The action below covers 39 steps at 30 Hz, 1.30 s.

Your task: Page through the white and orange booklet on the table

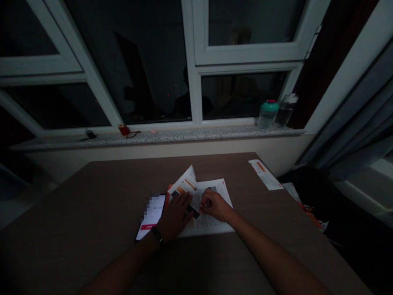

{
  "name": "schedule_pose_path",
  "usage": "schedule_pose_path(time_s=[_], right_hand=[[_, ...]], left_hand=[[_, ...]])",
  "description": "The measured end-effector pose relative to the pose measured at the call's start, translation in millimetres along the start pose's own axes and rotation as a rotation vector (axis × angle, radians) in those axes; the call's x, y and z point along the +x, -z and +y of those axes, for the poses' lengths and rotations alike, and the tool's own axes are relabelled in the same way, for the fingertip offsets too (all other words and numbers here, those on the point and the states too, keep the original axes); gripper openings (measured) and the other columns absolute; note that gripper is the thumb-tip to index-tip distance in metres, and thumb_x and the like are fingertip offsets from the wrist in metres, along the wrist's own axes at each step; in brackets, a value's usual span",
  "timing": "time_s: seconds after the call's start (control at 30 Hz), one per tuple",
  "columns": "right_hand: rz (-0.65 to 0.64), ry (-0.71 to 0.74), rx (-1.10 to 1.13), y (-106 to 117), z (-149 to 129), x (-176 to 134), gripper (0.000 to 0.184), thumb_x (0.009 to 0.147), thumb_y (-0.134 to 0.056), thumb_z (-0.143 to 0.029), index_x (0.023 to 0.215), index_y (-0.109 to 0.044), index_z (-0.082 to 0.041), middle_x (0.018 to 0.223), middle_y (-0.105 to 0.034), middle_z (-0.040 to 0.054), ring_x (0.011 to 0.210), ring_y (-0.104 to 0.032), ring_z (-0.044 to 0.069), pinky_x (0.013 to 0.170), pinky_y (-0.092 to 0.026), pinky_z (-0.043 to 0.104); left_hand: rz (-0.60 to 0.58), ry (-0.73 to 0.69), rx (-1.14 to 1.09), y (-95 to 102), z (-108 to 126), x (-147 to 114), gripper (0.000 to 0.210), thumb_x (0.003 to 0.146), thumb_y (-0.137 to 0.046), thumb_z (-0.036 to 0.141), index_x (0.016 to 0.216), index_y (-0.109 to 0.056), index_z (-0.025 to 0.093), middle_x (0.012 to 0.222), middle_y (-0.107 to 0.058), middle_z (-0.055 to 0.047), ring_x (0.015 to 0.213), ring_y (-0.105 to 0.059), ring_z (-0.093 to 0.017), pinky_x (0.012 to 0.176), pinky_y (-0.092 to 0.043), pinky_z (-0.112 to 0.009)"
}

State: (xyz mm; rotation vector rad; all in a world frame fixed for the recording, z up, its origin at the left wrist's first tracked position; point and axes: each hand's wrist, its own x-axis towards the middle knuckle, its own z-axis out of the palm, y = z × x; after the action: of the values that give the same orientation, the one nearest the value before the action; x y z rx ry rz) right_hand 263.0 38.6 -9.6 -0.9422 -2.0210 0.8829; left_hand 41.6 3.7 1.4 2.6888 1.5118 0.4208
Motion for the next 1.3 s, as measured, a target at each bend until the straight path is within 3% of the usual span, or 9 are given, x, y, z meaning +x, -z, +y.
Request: schedule_pose_path(time_s=[0.27,0.33,0.5,0.73,0.83,1.03,1.23,1.3], right_hand=[[-0.26,0.146,0.055,8,-13,-3,0.022,0.078,-0.072,-0.019,0.066,-0.054,-0.019,0.079,-0.055,-0.0015,0.077,-0.056,0.016,0.07,-0.043,0.027],[-0.245,0.142,0.035,7,-13,-2,0.021,0.078,-0.072,-0.018,0.068,-0.054,-0.019,0.079,-0.055,-0.0012,0.078,-0.055,0.016,0.071,-0.043,0.027],[-0.049,0.038,-0.01,3,-6,-1,0.022,0.075,-0.071,-0.011,0.069,-0.052,-0.02,0.081,-0.054,-0.0009,0.077,-0.054,0.016,0.068,-0.041,0.027],[-0.245,0.144,0.067,6,-7,-2,0.021,0.077,-0.071,-0.015,0.067,-0.053,-0.019,0.079,-0.056,-0.0011,0.077,-0.055,0.016,0.07,-0.042,0.027],[-0.265,0.151,0.057,6,-6,-2,0.02,0.075,-0.073,-0.014,0.069,-0.054,-0.019,0.08,-0.056,-0.0009,0.08,-0.055,0.017,0.072,-0.042,0.028],[-0.051,0.052,0.005,1,0,0,0.023,0.071,-0.07,-0.007,0.07,-0.051,-0.019,0.083,-0.053,-0.0005,0.079,-0.053,0.016,0.07,-0.04,0.027],[-0.263,0.151,0.075,5,-4,-1,0.021,0.072,-0.074,-0.014,0.068,-0.054,-0.019,0.08,-0.056,-0.0011,0.078,-0.055,0.016,0.07,-0.041,0.027],[-0.281,0.156,0.076,6,-4,-2,0.02,0.073,-0.074,-0.016,0.068,-0.055,-0.019,0.079,-0.057,-0.0011,0.077,-0.055,0.016,0.069,-0.041,0.026]], left_hand=[[0.012,0.003,-0.004,-3.1,-2,-1,0.052,0.094,-0.053,0.035,0.142,-0.045,0.017,0.146,-0.046,-0.013,0.134,-0.041,-0.031,0.112,-0.032,-0.051],[0.011,0.006,-0.002,-1.9,-1,-1,0.052,0.094,-0.054,0.035,0.142,-0.045,0.016,0.146,-0.047,-0.013,0.134,-0.041,-0.031,0.111,-0.032,-0.052],[-0.031,0.016,0.009,2.8,1,1,0.054,0.094,-0.055,0.036,0.142,-0.044,0.014,0.147,-0.046,-0.013,0.135,-0.04,-0.031,0.112,-0.032,-0.051],[-0.035,0.013,0.003,1.9,0,0,0.054,0.094,-0.056,0.036,0.142,-0.044,0.014,0.148,-0.045,-0.013,0.136,-0.039,-0.031,0.112,-0.031,-0.05],[-0.039,0.018,0.004,2.5,1,0,0.054,0.094,-0.055,0.035,0.143,-0.043,0.014,0.149,-0.044,-0.013,0.136,-0.039,-0.03,0.112,-0.031,-0.05],[-0.054,0.022,0.02,6.6,3,1,0.053,0.095,-0.055,0.036,0.142,-0.044,0.013,0.148,-0.044,-0.012,0.136,-0.038,-0.031,0.113,-0.03,-0.051],[-0.025,0.014,0.013,3.0,1,0,0.053,0.094,-0.055,0.035,0.142,-0.043,0.016,0.147,-0.045,-0.012,0.135,-0.039,-0.03,0.113,-0.03,-0.049],[-0.024,0.012,0.01,2.2,0,0,0.053,0.094,-0.055,0.036,0.142,-0.044,0.016,0.147,-0.045,-0.012,0.136,-0.039,-0.03,0.112,-0.03,-0.049]])
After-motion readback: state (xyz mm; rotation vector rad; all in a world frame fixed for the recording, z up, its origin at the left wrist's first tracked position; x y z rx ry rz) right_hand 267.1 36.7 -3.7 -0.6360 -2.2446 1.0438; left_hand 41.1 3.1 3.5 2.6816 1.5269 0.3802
